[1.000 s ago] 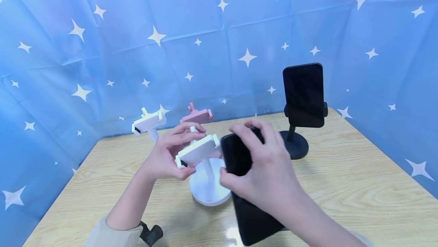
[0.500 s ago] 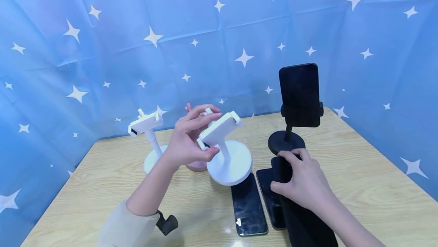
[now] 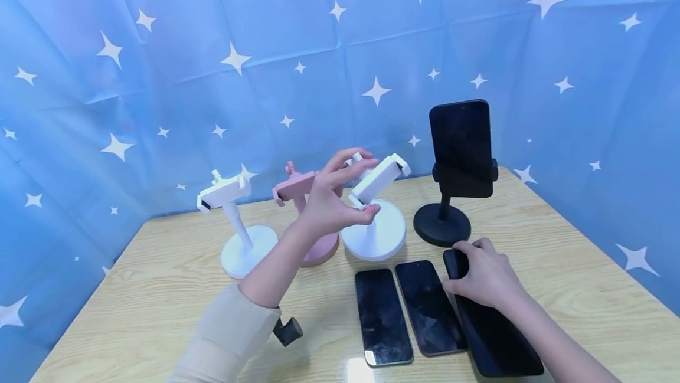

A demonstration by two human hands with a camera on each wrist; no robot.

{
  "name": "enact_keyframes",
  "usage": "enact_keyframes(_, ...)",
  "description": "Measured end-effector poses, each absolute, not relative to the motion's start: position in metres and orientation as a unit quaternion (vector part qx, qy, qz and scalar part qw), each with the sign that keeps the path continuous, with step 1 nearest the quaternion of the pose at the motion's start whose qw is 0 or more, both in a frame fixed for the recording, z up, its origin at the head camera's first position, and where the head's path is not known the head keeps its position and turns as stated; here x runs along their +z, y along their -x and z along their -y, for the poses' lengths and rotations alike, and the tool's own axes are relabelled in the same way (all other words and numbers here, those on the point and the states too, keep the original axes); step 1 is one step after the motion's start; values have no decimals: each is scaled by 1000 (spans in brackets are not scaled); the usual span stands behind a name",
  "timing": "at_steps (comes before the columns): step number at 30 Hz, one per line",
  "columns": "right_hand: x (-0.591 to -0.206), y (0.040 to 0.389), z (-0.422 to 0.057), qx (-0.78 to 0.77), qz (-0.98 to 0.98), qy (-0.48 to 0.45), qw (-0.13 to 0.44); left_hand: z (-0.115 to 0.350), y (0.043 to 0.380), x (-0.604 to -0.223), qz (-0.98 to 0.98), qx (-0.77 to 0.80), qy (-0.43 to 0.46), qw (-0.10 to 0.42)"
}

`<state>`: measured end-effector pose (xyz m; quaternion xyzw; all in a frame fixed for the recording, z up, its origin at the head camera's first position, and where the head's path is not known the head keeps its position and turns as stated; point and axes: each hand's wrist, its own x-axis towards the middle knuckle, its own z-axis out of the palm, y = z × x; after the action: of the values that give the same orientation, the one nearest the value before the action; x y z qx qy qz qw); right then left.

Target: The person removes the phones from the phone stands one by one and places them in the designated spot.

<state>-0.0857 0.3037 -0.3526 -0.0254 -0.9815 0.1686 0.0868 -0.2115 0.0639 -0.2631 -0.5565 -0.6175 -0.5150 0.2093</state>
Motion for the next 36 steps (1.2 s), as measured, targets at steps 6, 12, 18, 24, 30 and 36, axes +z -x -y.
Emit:
enact_keyframes(6,-362,90,-311,168,982,20,87,-78,224,-275,633,-499,554,209)
enact_keyframes(12,-367,94,-315,173,981,4,88,-82,235,-286,646,-497,544,199)
enact_keyframes(18,-372,99,-317,176,980,-7,89,-83,242,-290,659,-499,532,184)
enact_keyframes(24,-374,103,-319,182,980,-10,85,-85,244,-286,691,-484,512,163)
enact_keyframes(30,-377,109,-321,185,980,-17,77,-90,249,-285,710,-492,484,135)
enact_keyframes(36,-380,114,-322,181,981,-17,63,-94,252,-286,717,-505,468,108)
